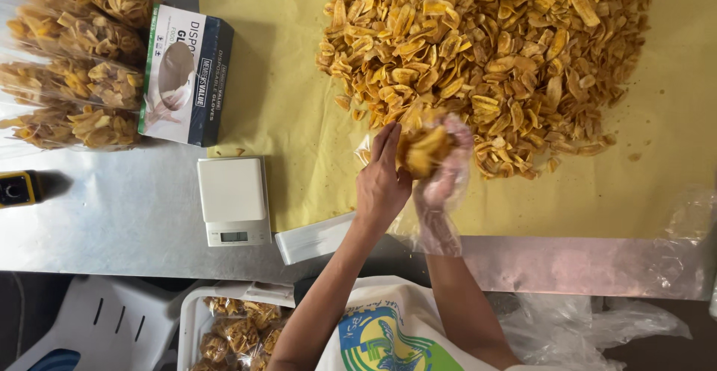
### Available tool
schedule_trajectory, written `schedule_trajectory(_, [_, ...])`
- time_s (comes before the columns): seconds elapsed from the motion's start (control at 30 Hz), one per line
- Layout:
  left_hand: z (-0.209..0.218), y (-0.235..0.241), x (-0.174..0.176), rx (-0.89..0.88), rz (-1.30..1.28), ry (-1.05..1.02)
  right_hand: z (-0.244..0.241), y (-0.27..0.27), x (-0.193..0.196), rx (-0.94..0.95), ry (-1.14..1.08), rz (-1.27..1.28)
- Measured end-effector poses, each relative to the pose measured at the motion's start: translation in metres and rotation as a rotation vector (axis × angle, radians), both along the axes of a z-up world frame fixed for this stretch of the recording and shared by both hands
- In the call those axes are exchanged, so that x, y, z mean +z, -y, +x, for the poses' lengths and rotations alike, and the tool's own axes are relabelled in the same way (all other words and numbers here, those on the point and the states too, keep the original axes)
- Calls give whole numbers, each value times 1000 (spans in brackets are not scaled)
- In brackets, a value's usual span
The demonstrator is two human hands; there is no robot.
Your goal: The person scoops dried banana chips from a large pile on a table into small plastic bags. Each bag is placed on a digital scale to measure the weight before being set aside. The person wears disposable gloves and uses both hands to handle the chips and bags.
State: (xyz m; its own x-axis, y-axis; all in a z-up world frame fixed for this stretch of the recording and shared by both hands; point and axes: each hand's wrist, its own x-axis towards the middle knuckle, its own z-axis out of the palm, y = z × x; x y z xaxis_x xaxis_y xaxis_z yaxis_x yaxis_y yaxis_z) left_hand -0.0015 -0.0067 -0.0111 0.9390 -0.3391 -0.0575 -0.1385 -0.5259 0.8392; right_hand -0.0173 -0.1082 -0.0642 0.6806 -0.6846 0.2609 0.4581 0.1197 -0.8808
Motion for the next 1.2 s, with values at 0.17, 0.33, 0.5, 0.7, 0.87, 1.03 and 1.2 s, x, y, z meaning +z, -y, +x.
schedule_trajectory(0.17, [6,-15,-5,48,-1,26,-38,25,-27,155,-177,-253])
schedule_trajectory(0.33, [10,-44,-1,77,-18,-9,-111,57,-79,132,-820,660])
schedule_trajectory(0.5, [19,-51,-11,1,25,21,-129,12,-164,609,-856,1388])
schedule_trajectory(0.7, [-4,-52,12,21,-102,-52,-9,63,-191,780,-49,1282])
schedule_trajectory(0.87, [3,-43,-7,3,13,-51,35,90,-151,-31,-332,1390])
schedule_trajectory(1.03, [-2,-48,-18,-39,82,-72,23,92,-152,409,180,1264])
schedule_trajectory(1.2, [-3,-48,-19,-31,10,-95,44,96,-190,258,235,1305])
